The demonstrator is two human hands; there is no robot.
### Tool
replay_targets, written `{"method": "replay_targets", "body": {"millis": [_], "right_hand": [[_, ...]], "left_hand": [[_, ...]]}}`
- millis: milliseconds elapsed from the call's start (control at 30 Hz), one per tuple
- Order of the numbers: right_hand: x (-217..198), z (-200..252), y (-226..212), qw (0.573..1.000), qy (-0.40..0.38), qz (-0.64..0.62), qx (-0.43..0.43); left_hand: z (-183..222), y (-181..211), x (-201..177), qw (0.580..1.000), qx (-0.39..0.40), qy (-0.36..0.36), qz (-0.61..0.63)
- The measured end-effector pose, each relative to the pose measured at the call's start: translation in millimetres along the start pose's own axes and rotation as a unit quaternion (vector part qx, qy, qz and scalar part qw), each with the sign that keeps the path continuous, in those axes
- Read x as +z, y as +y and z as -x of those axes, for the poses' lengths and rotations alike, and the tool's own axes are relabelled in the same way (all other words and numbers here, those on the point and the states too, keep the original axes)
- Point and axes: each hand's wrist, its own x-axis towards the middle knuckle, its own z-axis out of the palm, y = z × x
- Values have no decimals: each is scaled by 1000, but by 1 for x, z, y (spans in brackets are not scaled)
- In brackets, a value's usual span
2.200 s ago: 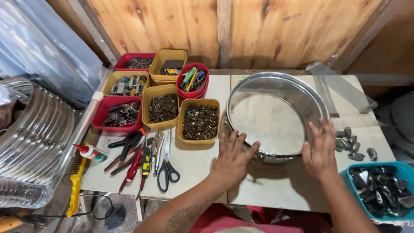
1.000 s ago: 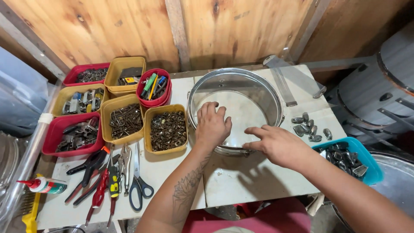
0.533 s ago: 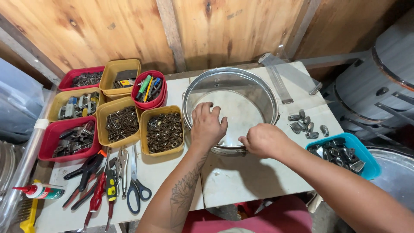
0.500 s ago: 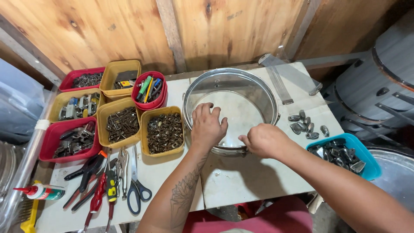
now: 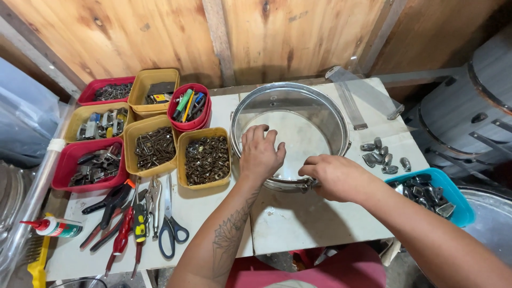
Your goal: Repairing a drum shell by tightening internal components with a screwdriver and sorting through small parts on a workbench.
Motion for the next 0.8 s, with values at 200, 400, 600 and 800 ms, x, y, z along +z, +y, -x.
{"method": "replay_targets", "body": {"millis": [200, 400, 600, 800], "right_hand": [[-4, 4, 1, 998, 0, -38, 49], [14, 12, 34, 997, 62, -39, 30], [88, 13, 86, 987, 134, -21, 86], [137, 14, 110, 949, 310, 39, 49]], "left_hand": [[1, 1, 2, 1000, 0, 0, 6], [2, 6, -9, 986, 43, 159, -14], [57, 15, -56, 980, -39, -180, -81], [124, -11, -89, 979, 4, -191, -67]]}}
